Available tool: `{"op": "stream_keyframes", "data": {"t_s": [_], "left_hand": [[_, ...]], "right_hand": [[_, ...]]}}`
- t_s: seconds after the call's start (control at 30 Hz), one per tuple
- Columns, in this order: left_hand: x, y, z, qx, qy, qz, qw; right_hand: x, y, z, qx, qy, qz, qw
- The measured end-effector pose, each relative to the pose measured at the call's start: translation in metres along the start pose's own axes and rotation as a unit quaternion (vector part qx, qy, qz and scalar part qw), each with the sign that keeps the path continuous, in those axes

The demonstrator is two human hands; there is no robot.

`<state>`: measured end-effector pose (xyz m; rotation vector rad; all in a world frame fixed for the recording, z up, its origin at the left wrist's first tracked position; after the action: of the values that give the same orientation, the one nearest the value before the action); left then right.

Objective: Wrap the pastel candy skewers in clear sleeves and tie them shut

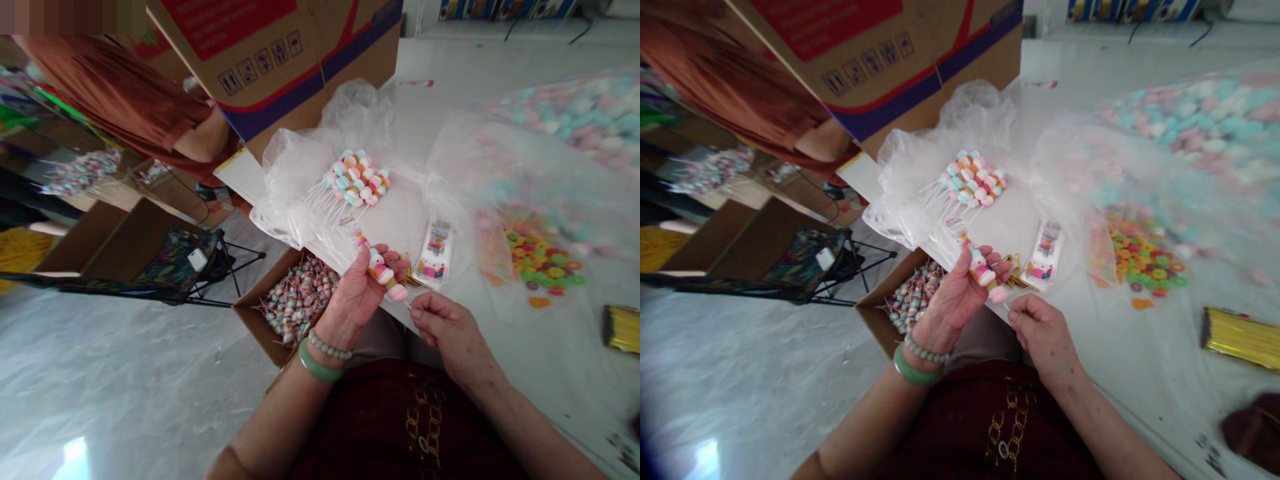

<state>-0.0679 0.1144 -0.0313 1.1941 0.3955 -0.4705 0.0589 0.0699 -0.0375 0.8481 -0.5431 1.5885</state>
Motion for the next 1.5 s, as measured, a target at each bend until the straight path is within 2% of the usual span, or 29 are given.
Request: {"op": "stream_keyframes", "data": {"t_s": [0.07, 0.17, 0.27, 0.33, 0.4, 0.5, 0.57, 0.63, 0.7, 0.77, 0.87, 0.93, 0.97, 1.13, 1.23, 1.37, 1.5], "left_hand": [[0.0, 0.001, 0.0, 0.007, 0.0, 0.002, 1.0], [0.001, 0.001, 0.001, 0.015, 0.005, 0.003, 1.0], [0.005, 0.001, 0.002, 0.011, 0.0, 0.01, 1.0], [0.007, 0.001, 0.002, 0.002, -0.003, 0.01, 1.0], [0.009, 0.0, 0.002, -0.002, -0.01, 0.005, 1.0], [0.009, -0.003, 0.0, -0.005, -0.02, -0.008, 1.0], [0.003, -0.009, -0.003, -0.025, 0.004, -0.022, 0.999], [-0.007, -0.015, -0.005, -0.054, 0.042, -0.033, 0.997], [-0.012, -0.017, -0.005, -0.068, 0.057, -0.038, 0.995], [-0.014, -0.015, -0.005, -0.066, 0.05, -0.037, 0.996], [-0.014, -0.01, -0.003, -0.049, 0.042, -0.035, 0.997], [-0.012, -0.008, -0.003, -0.043, 0.036, -0.036, 0.998], [-0.012, -0.008, -0.003, -0.045, 0.036, -0.037, 0.998], [-0.016, -0.013, -0.003, -0.073, 0.074, -0.045, 0.994], [-0.017, -0.013, -0.003, -0.07, 0.09, -0.061, 0.992], [-0.016, -0.008, 0.001, -0.06, 0.114, -0.084, 0.988], [-0.011, -0.002, 0.005, -0.052, 0.127, -0.099, 0.985]], "right_hand": [[-0.014, 0.012, -0.004, 0.101, 0.093, -0.145, 0.98], [-0.024, 0.026, -0.006, 0.231, 0.184, -0.266, 0.918], [-0.026, 0.031, -0.007, 0.287, 0.215, -0.319, 0.878], [-0.026, 0.032, -0.007, 0.294, 0.212, -0.326, 0.873], [-0.024, 0.03, -0.008, 0.272, 0.193, -0.308, 0.891], [-0.019, 0.02, -0.01, 0.175, 0.14, -0.245, 0.943], [-0.014, 0.011, -0.01, 0.112, 0.104, -0.204, 0.967], [-0.011, 0.007, -0.01, 0.079, 0.088, -0.177, 0.977], [-0.012, 0.007, -0.01, 0.085, 0.094, -0.159, 0.979], [-0.016, 0.013, -0.009, 0.134, 0.122, -0.152, 0.972], [-0.024, 0.029, -0.003, 0.242, 0.191, -0.175, 0.935], [-0.026, 0.035, 0.0, 0.275, 0.216, -0.195, 0.916], [-0.026, 0.035, 0.0, 0.273, 0.216, -0.201, 0.916], [-0.025, 0.026, -0.008, 0.177, 0.162, -0.187, 0.953], [-0.023, 0.017, -0.011, 0.112, 0.132, -0.165, 0.971], [-0.019, 0.007, -0.011, 0.037, 0.111, -0.134, 0.984], [-0.012, 0.003, -0.009, -0.008, 0.081, -0.097, 0.992]]}}
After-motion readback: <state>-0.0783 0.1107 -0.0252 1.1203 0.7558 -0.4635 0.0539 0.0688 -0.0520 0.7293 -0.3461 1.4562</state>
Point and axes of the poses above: each hand's wrist, its own z-axis away from the middle knuckle, its own y-axis out of the palm, x = y × z, the point moved 8 cm from there along -z, towards the middle knuckle, and after that the axes turned 11 degrees about y, right-handed, at the moved point
